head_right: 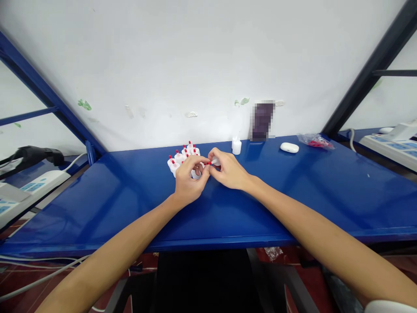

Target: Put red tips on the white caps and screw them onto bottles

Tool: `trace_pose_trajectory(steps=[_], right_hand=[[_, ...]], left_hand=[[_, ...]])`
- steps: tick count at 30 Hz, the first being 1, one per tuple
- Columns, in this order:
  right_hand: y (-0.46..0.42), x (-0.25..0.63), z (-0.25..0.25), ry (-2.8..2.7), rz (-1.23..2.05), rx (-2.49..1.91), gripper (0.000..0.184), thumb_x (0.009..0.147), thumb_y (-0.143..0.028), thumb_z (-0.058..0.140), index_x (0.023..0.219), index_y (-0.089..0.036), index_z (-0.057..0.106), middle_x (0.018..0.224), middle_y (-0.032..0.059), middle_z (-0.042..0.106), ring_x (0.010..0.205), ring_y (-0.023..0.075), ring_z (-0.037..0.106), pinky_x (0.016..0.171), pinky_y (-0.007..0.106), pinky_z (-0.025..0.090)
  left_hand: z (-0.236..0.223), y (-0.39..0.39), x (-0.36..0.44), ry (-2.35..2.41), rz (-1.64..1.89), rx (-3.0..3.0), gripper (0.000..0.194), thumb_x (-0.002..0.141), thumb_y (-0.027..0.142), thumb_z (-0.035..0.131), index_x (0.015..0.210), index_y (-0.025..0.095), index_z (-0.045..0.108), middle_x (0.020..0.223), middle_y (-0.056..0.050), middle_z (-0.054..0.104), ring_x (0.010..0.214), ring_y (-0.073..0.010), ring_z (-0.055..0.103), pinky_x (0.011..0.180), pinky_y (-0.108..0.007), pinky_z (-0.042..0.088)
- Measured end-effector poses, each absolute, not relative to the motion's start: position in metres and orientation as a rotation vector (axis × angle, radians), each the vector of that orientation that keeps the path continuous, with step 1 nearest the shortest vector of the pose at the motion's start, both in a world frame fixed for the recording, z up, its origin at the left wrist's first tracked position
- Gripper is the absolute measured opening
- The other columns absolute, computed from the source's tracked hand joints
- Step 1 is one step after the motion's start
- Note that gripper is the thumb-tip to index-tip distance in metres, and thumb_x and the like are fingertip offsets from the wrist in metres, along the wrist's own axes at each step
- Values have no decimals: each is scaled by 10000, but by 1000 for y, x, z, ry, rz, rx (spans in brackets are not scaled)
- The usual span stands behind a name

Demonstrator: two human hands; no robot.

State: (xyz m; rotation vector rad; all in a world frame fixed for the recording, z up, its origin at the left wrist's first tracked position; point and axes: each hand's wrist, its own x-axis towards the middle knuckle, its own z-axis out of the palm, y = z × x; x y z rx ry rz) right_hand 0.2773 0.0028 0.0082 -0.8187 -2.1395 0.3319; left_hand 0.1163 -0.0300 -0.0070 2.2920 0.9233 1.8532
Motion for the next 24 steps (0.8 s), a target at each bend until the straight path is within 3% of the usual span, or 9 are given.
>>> trace_pose_trajectory(steps=[9, 15, 19, 24], right_hand=[[1, 282, 12, -2183, 439, -737, 224, 740, -171, 506, 951, -226, 451, 791, -18, 526, 593, 141, 443, 572, 283, 364], [-1, 284, 14, -2178, 584, -630, 245, 830, -347, 546, 1026, -221, 470, 838, 0, 527, 648, 156, 445, 594, 295, 385], [0, 283, 13, -2133, 628, -613, 286, 877, -477, 572, 971, -216, 504, 794, -5, 527, 681, 158, 462, 613, 286, 388], [1, 280, 11, -2066, 590, -719, 308, 874, -500, 618, 821, -209, 529, 700, -29, 512, 633, 134, 434, 589, 262, 354]], left_hand=[[-8, -28, 116, 894, 1838, 2310, 97, 900, 142, 580, 961, 195, 634, 866, -19, 656, 657, -109, 568, 608, -241, 469], [-9, -28, 115, 872, 1808, 2345, 126, 905, 142, 575, 998, 204, 632, 884, -21, 668, 681, -113, 595, 623, -242, 486], [-9, -29, 115, 855, 1808, 2319, 154, 880, 124, 592, 1011, 198, 628, 903, -19, 702, 656, -97, 610, 609, -225, 489], [-9, -31, 116, 852, 1777, 2289, 221, 845, 74, 569, 1018, 200, 626, 944, -19, 726, 699, -103, 649, 622, -214, 506]])
